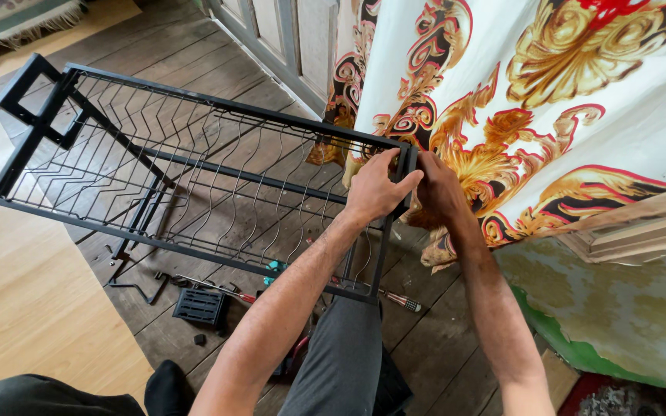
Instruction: The person assembles a black metal wire rack by hand, attaching corner brackets and securing components with screws. They handle the rack frame, plastic trays, and small hardware pieces, using a screwdriver to tighten fasteners.
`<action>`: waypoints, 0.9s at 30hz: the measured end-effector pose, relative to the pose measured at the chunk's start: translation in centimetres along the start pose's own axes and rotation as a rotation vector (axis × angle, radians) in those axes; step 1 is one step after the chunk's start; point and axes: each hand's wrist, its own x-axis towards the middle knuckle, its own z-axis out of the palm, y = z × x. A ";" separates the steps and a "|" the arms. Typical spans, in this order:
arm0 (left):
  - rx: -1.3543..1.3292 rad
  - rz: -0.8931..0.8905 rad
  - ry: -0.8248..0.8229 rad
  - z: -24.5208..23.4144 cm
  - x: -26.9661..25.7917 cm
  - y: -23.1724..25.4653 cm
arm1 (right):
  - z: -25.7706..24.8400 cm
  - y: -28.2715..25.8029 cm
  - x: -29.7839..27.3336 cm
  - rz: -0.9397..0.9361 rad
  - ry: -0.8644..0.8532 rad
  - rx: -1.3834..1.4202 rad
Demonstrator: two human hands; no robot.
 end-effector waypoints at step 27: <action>-0.020 0.019 -0.019 -0.2 0.1 -0.1 | -0.8 -0.8 1.0 -0.110 0.071 -0.132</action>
